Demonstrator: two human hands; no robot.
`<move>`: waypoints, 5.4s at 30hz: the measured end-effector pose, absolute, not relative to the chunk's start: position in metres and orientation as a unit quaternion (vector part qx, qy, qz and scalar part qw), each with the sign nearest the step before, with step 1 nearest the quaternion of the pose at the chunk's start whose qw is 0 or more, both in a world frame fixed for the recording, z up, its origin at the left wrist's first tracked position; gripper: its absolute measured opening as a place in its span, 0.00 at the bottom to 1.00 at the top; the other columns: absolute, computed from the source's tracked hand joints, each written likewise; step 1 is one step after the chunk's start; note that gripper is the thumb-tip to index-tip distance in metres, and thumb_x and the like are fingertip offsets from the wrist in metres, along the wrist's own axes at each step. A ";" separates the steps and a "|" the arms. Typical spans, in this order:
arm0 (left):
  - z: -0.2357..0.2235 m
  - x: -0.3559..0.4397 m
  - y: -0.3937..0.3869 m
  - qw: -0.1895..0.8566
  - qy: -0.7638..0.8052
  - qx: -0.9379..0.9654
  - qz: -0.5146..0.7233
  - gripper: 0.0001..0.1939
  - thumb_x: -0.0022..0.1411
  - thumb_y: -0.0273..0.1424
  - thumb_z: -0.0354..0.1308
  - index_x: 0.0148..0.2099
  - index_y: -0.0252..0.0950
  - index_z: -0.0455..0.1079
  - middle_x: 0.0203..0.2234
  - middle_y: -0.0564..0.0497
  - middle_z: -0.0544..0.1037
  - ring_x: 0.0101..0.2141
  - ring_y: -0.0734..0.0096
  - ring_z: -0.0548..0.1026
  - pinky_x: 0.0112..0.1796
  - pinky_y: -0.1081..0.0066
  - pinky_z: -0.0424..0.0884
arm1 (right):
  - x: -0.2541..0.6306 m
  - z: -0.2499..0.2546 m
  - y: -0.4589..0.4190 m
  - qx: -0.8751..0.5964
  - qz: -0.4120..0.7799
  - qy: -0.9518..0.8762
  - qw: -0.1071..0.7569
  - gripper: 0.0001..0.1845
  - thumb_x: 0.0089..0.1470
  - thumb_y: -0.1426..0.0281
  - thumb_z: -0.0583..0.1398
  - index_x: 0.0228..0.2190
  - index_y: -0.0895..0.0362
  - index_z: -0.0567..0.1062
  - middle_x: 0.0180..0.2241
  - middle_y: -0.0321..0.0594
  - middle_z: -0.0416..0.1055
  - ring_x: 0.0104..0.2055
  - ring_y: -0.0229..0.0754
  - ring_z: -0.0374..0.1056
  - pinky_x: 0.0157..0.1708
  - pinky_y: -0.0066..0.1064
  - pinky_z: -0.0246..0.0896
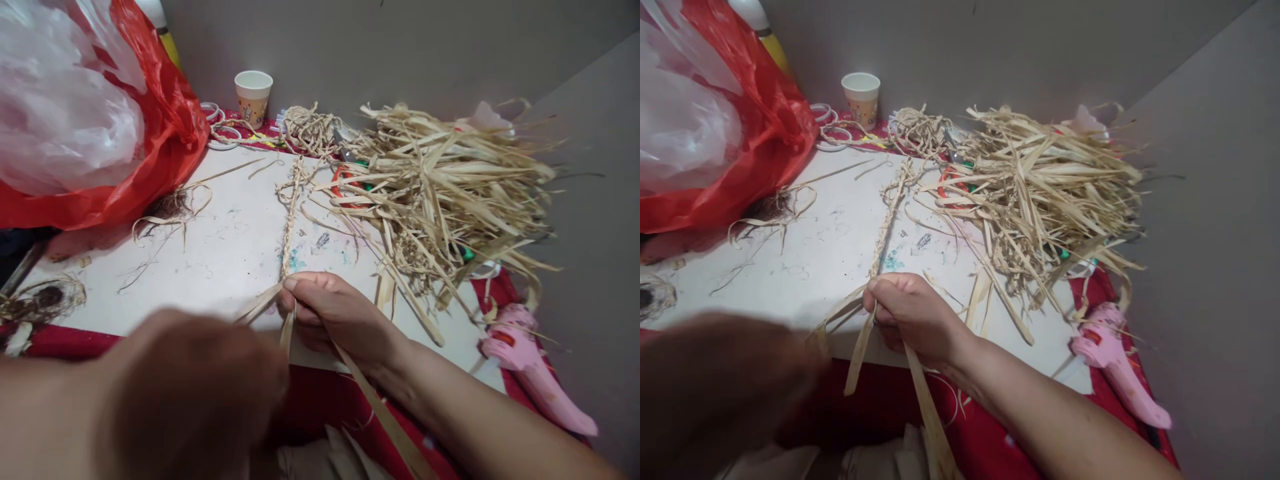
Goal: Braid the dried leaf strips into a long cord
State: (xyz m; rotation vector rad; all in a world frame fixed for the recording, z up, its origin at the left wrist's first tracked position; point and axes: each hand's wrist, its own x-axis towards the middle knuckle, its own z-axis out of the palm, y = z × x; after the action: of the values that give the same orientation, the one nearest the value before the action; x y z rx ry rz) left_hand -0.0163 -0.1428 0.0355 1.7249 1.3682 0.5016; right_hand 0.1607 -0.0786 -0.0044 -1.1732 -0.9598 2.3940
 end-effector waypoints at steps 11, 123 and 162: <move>0.012 0.000 -0.082 0.715 0.493 0.470 0.160 0.08 0.56 0.29 0.49 0.28 0.33 0.66 0.14 0.59 0.58 0.16 0.82 0.52 0.18 0.78 0.49 | 0.165 -0.006 -0.073 -0.397 0.831 -0.366 0.134 0.13 0.53 0.65 0.55 0.21 0.58 0.64 0.10 0.23 0.46 0.10 0.25 0.37 0.09 0.18 0.37; -0.020 0.001 -0.089 0.663 0.476 0.511 0.269 0.19 0.57 0.47 0.52 0.27 0.35 0.62 0.14 0.61 0.54 0.17 0.80 0.47 0.19 0.76 0.44 | 0.302 0.078 0.060 -0.621 0.314 -0.666 0.269 0.13 0.39 0.63 0.61 0.26 0.59 0.69 0.19 0.32 0.64 0.19 0.30 0.55 0.18 0.24 0.48; -0.024 0.005 -0.087 0.667 0.498 0.487 0.265 0.18 0.57 0.45 0.52 0.27 0.35 0.62 0.13 0.62 0.54 0.15 0.82 0.47 0.18 0.78 0.44 | 0.291 0.069 0.026 -0.564 0.405 -0.648 0.311 0.16 0.39 0.59 0.67 0.25 0.59 0.76 0.20 0.32 0.64 0.22 0.30 0.54 0.24 0.26 0.49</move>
State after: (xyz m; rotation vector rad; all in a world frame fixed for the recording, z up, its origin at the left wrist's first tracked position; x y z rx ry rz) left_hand 0.0047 -0.0874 -0.0242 1.0999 1.1237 0.5981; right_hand 0.2910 0.0260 0.0685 -1.4897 -1.7118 1.0703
